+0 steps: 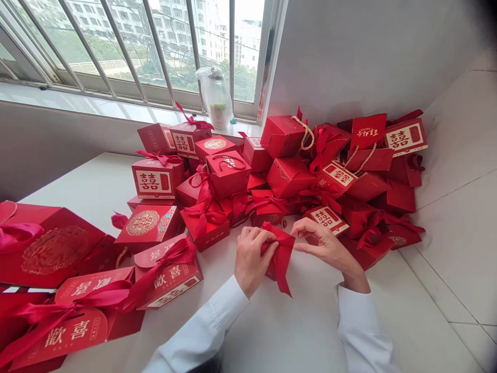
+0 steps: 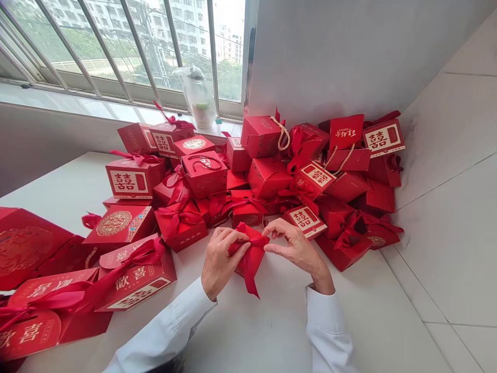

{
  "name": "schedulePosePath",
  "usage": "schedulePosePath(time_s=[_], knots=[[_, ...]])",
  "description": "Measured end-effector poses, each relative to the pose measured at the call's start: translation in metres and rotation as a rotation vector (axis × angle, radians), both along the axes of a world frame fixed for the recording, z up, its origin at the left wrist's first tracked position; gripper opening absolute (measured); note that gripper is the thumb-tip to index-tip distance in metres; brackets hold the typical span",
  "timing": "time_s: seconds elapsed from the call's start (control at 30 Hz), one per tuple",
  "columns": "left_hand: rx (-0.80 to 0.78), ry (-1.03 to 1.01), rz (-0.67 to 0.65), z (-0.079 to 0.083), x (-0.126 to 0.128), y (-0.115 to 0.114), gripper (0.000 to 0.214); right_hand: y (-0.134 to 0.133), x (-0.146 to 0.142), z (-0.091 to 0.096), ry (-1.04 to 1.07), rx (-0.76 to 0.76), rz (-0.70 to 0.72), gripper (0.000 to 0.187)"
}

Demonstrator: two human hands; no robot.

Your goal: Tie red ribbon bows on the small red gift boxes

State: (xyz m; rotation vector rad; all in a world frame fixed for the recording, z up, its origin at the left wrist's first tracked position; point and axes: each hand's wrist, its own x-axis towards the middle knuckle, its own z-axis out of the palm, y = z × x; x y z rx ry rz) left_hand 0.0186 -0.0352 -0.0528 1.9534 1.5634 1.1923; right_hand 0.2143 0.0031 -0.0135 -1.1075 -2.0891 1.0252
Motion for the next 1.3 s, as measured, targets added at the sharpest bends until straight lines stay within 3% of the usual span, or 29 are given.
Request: schedulePosePath(time_s=[0.5,1.1,1.3], knots=[[-0.004,0.007,-0.004,-0.002,0.0,0.002,0.005,0.003,-0.016,0.007,-0.226,0.038,0.052,0.007],[-0.014,0.016,-0.007,0.0,0.0,0.002,0.006,-0.003,-0.005,0.015,-0.141,0.048,0.0,0.013],[-0.023,0.021,-0.008,0.0,0.001,0.002,0.006,-0.005,-0.003,0.014,-0.227,0.066,0.022,0.008]])
